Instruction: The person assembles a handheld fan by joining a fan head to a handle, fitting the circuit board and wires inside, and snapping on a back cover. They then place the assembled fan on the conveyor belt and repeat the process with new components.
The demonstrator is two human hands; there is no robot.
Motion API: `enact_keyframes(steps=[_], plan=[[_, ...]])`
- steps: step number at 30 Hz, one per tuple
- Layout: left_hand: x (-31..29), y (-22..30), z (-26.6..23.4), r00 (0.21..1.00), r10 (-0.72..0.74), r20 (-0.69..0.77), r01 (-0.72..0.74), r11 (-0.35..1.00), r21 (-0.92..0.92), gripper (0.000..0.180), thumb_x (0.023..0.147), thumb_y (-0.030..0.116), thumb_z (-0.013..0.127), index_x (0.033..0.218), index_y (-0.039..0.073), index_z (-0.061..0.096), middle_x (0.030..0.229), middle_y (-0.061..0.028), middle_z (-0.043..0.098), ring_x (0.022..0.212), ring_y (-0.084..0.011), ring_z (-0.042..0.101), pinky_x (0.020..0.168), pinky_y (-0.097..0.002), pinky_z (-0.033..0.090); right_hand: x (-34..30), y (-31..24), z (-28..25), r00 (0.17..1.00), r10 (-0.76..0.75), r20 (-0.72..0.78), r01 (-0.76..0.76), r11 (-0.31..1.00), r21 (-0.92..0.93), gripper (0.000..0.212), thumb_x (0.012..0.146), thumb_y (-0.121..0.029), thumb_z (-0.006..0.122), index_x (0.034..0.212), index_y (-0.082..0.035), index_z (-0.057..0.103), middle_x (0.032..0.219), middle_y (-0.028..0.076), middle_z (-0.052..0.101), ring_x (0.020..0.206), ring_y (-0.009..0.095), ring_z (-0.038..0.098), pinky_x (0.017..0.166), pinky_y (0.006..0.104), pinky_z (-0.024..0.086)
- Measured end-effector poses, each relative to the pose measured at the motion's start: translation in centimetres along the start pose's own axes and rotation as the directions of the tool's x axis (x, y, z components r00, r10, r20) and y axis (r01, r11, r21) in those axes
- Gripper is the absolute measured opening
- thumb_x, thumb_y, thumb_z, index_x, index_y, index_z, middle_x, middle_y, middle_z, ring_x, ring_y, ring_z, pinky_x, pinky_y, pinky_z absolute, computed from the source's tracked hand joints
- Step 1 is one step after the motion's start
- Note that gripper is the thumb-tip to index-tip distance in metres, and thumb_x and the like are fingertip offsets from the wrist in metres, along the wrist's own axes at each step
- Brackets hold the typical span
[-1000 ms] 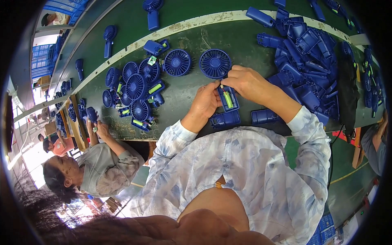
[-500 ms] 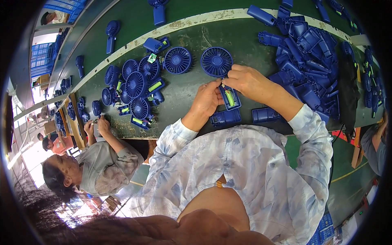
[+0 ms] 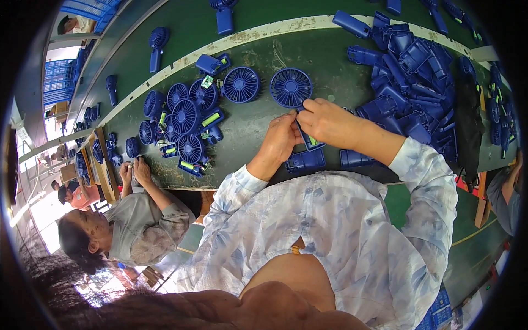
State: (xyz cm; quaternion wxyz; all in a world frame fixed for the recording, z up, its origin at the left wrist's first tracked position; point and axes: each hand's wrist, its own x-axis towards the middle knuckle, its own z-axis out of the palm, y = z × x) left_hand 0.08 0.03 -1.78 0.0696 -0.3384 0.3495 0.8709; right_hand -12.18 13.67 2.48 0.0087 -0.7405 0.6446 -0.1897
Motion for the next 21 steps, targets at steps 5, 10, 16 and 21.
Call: enact_keyframes(steps=[5, 10, 16, 21], plan=[[0.0, 0.3, 0.4, 1.000, -0.018, 0.021, 0.018, 1.000, -0.023, 0.025, 0.099, 0.025, 0.045, 0.092, 0.005, 0.058, 0.084, -0.0068, 0.064, 0.071, -0.0165, 0.065, 0.059, -0.0314, 0.055, -0.1, 0.0, -0.2, 0.996, 0.067, -0.055, -0.066, 0.998, 0.017, 0.025, 0.072, -0.011, 0.059, 0.095, -0.002, 0.062, 0.082, 0.005, 0.054, 0.082, 0.022, 0.053, 0.070, 0.0334, 0.049], [-0.4, 1.1, 1.2, 0.998, -0.044, 0.046, 0.045, 0.999, -0.007, 0.021, 0.096, 0.020, 0.047, 0.095, 0.004, 0.059, 0.086, -0.0077, 0.065, 0.074, -0.0176, 0.066, 0.061, -0.0312, 0.056, -0.6, 0.4, -0.2, 0.968, 0.212, -0.134, -0.201, 0.975, 0.092, 0.034, 0.074, -0.011, 0.060, 0.107, -0.005, 0.057, 0.081, 0.004, 0.056, 0.081, 0.022, 0.057, 0.069, 0.0338, 0.052], [-0.1, 0.2, 0.7, 1.000, 0.009, -0.003, -0.008, 0.982, 0.189, 0.016, 0.094, 0.017, 0.055, 0.095, 0.002, 0.063, 0.078, -0.0021, 0.062, 0.064, -0.0096, 0.059, 0.057, -0.0254, 0.053, -1.0, 0.0, 0.6, 0.976, 0.164, -0.147, -0.152, 0.984, 0.089, 0.028, 0.078, -0.013, 0.058, 0.105, -0.005, 0.055, 0.081, 0.004, 0.059, 0.084, 0.023, 0.058, 0.070, 0.0356, 0.052], [0.8, -0.6, -0.3, 0.998, 0.040, 0.042, -0.048, 0.981, 0.190, 0.019, 0.096, 0.015, 0.053, 0.099, -0.003, 0.060, 0.097, -0.0134, 0.067, 0.085, -0.0226, 0.069, 0.070, -0.0352, 0.059, -1.9, 0.9, -0.3, 0.950, 0.266, -0.161, -0.251, 0.962, 0.108, 0.024, 0.077, -0.009, 0.057, 0.102, -0.007, 0.056, 0.082, 0.007, 0.058, 0.081, 0.025, 0.059, 0.068, 0.0352, 0.052]])
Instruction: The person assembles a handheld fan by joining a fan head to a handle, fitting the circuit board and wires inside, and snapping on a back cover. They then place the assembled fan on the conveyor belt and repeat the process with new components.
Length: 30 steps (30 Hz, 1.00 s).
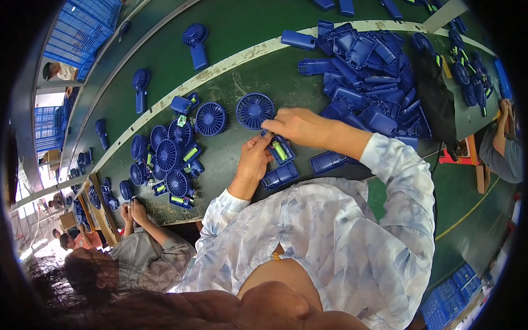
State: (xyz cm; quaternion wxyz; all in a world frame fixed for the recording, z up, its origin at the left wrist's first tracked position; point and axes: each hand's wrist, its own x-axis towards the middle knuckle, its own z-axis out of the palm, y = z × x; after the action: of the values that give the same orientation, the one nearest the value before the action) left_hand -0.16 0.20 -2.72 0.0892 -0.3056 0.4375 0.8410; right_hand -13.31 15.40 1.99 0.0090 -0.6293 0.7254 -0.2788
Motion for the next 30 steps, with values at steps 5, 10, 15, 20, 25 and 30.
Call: enact_keyframes(steps=[5, 10, 15, 20, 25, 30], plan=[[-0.8, 1.1, 0.4, 0.998, -0.005, 0.065, 0.012, 0.994, -0.113, 0.028, 0.096, 0.018, 0.055, 0.109, -0.006, 0.056, 0.105, -0.0187, 0.065, 0.095, -0.0310, 0.067, 0.079, -0.0434, 0.058, -2.1, -0.2, -8.6, 0.954, 0.254, 0.159, -0.163, 0.885, -0.436, 0.048, 0.062, -0.012, 0.072, 0.109, -0.006, 0.061, 0.096, 0.005, 0.054, 0.091, 0.023, 0.054, 0.071, 0.0307, 0.048], [-0.5, 1.8, 0.8, 0.990, -0.026, 0.136, 0.051, 0.983, -0.178, 0.029, 0.096, 0.020, 0.057, 0.109, -0.006, 0.056, 0.106, -0.0201, 0.065, 0.097, -0.0319, 0.067, 0.083, -0.0436, 0.057, -3.0, -0.4, -7.8, 0.890, 0.148, 0.432, 0.127, 0.828, -0.546, 0.037, 0.078, -0.012, 0.056, 0.114, -0.006, 0.063, 0.088, 0.002, 0.056, 0.092, 0.019, 0.053, 0.070, 0.0283, 0.045], [-0.4, 1.2, 0.8, 0.996, -0.016, 0.084, 0.032, 0.981, -0.194, 0.028, 0.097, 0.020, 0.054, 0.108, -0.006, 0.055, 0.105, -0.0205, 0.065, 0.095, -0.0325, 0.067, 0.080, -0.0434, 0.058, -1.9, 0.2, -7.1, 0.876, 0.129, 0.465, 0.181, 0.806, -0.563, 0.037, 0.076, -0.011, 0.058, 0.112, -0.005, 0.064, 0.083, 0.002, 0.057, 0.089, 0.018, 0.053, 0.066, 0.0275, 0.045], [-0.3, 0.9, 0.8, 0.999, -0.014, 0.044, 0.022, 0.984, -0.176, 0.029, 0.099, 0.022, 0.049, 0.106, -0.006, 0.054, 0.102, -0.0204, 0.066, 0.091, -0.0318, 0.068, 0.077, -0.0418, 0.059, -2.2, 2.2, -6.9, 0.909, 0.104, 0.404, 0.092, 0.894, -0.438, 0.027, 0.075, -0.010, 0.057, 0.101, -0.006, 0.064, 0.082, 0.005, 0.057, 0.082, 0.019, 0.056, 0.064, 0.0298, 0.048], [-0.4, 0.7, 1.1, 1.000, 0.023, 0.004, -0.023, 0.992, -0.127, 0.030, 0.101, 0.024, 0.046, 0.105, -0.006, 0.053, 0.100, -0.0206, 0.066, 0.088, -0.0312, 0.069, 0.074, -0.0398, 0.059, -1.1, 2.8, -8.6, 0.942, 0.153, 0.300, -0.023, 0.918, -0.397, 0.026, 0.073, -0.004, 0.059, 0.099, -0.003, 0.062, 0.081, 0.011, 0.058, 0.073, 0.026, 0.063, 0.062, 0.0360, 0.052], [-0.6, 0.8, 1.5, 0.999, 0.042, -0.010, -0.043, 0.990, -0.133, 0.030, 0.101, 0.024, 0.045, 0.105, -0.006, 0.052, 0.100, -0.0205, 0.066, 0.089, -0.0312, 0.069, 0.074, -0.0393, 0.059, 0.2, 2.9, -8.5, 0.981, 0.192, 0.029, -0.170, 0.919, -0.356, 0.045, 0.075, -0.001, 0.060, 0.119, -0.011, 0.062, 0.086, 0.010, 0.055, 0.065, 0.026, 0.062, 0.056, 0.0353, 0.051]])
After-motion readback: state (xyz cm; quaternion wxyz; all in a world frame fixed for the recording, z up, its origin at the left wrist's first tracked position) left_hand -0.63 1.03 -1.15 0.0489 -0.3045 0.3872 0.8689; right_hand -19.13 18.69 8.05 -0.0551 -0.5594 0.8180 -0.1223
